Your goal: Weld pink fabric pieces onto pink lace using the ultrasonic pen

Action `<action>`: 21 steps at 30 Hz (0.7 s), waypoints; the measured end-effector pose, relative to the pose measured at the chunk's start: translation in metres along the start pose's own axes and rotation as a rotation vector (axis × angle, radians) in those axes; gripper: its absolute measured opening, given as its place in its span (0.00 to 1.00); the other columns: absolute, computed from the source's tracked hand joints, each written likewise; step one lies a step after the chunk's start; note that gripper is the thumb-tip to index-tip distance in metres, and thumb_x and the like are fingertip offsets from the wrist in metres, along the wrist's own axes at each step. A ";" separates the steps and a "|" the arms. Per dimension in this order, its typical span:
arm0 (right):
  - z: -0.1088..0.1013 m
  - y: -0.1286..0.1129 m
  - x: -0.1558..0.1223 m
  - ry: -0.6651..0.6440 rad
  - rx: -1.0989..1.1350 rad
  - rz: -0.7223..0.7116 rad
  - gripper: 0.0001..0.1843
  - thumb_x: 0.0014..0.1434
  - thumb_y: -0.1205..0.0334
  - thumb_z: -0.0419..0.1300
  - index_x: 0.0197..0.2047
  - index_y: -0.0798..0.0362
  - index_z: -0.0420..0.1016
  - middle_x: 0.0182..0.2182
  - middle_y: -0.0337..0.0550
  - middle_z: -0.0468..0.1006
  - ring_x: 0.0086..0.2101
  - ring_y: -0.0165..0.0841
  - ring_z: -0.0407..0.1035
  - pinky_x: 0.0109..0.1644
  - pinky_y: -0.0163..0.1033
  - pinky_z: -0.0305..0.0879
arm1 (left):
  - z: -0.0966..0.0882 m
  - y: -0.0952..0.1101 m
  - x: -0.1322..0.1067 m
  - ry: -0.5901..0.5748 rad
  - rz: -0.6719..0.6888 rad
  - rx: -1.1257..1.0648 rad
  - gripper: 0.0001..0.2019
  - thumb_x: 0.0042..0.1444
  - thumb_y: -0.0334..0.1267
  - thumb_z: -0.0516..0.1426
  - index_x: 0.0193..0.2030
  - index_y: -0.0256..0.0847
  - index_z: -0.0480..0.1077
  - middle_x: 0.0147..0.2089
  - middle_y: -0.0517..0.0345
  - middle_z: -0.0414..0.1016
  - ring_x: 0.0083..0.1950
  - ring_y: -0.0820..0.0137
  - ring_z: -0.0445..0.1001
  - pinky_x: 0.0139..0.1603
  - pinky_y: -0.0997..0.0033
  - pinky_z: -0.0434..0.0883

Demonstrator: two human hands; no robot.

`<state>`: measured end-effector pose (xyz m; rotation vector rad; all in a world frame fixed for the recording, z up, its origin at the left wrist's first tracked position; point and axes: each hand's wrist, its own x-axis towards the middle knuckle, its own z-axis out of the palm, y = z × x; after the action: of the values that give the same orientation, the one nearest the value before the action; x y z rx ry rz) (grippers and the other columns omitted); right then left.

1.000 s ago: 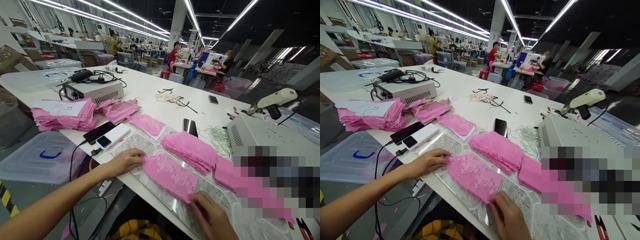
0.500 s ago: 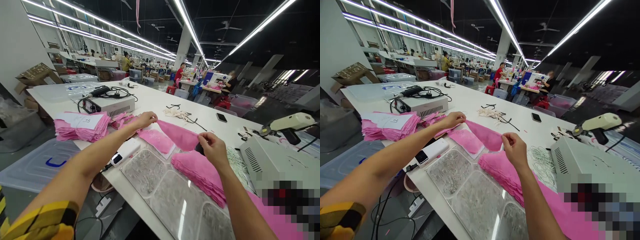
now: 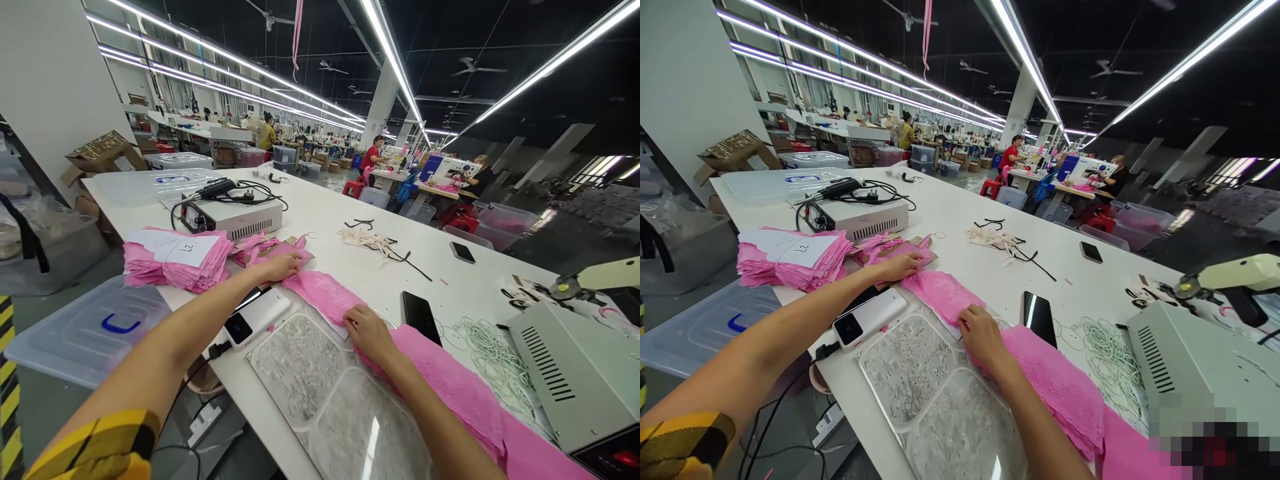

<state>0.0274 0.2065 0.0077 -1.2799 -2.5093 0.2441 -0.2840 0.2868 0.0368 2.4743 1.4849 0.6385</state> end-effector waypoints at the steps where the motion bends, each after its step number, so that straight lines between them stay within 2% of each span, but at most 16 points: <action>1: -0.002 -0.001 -0.001 -0.024 -0.016 0.002 0.10 0.66 0.57 0.58 0.39 0.55 0.73 0.39 0.42 0.76 0.41 0.32 0.71 0.48 0.44 0.70 | 0.000 -0.001 -0.001 -0.031 0.018 0.015 0.16 0.67 0.43 0.57 0.57 0.38 0.68 0.57 0.48 0.71 0.53 0.62 0.74 0.52 0.54 0.75; 6: -0.011 -0.013 -0.006 -0.108 -0.095 0.020 0.10 0.66 0.57 0.58 0.41 0.56 0.74 0.39 0.42 0.76 0.42 0.33 0.71 0.49 0.45 0.70 | -0.006 0.002 -0.012 -0.151 0.126 0.101 0.16 0.67 0.42 0.57 0.57 0.38 0.69 0.60 0.47 0.69 0.58 0.60 0.72 0.57 0.50 0.71; 9: -0.014 -0.019 -0.007 -0.141 -0.137 0.033 0.12 0.65 0.54 0.59 0.44 0.55 0.73 0.42 0.43 0.76 0.44 0.34 0.71 0.50 0.47 0.70 | -0.007 0.009 -0.020 -0.200 0.176 0.148 0.17 0.62 0.44 0.62 0.55 0.39 0.71 0.66 0.46 0.65 0.66 0.54 0.64 0.65 0.45 0.63; 13: -0.015 -0.023 -0.006 -0.183 -0.168 0.039 0.13 0.65 0.54 0.59 0.46 0.55 0.74 0.45 0.44 0.76 0.45 0.34 0.72 0.51 0.48 0.71 | -0.002 0.018 -0.024 -0.264 0.218 0.203 0.11 0.57 0.39 0.64 0.47 0.44 0.77 0.69 0.49 0.63 0.71 0.52 0.57 0.71 0.47 0.53; 17: -0.017 -0.027 -0.011 -0.182 -0.160 0.035 0.14 0.65 0.54 0.59 0.48 0.55 0.73 0.47 0.46 0.75 0.46 0.35 0.72 0.52 0.48 0.71 | 0.002 0.023 -0.022 -0.279 0.239 0.236 0.05 0.58 0.37 0.61 0.41 0.44 0.78 0.68 0.51 0.65 0.70 0.56 0.60 0.70 0.52 0.56; 21: -0.025 -0.030 -0.020 -0.120 -0.094 0.040 0.12 0.65 0.55 0.60 0.45 0.55 0.74 0.45 0.44 0.76 0.45 0.35 0.72 0.51 0.48 0.71 | -0.004 0.033 -0.016 -0.277 0.286 0.229 0.03 0.56 0.35 0.61 0.35 0.42 0.78 0.63 0.51 0.70 0.65 0.57 0.67 0.66 0.58 0.63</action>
<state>0.0247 0.1727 0.0360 -1.3918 -2.6253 0.2204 -0.2660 0.2565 0.0485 2.8372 1.1711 0.1571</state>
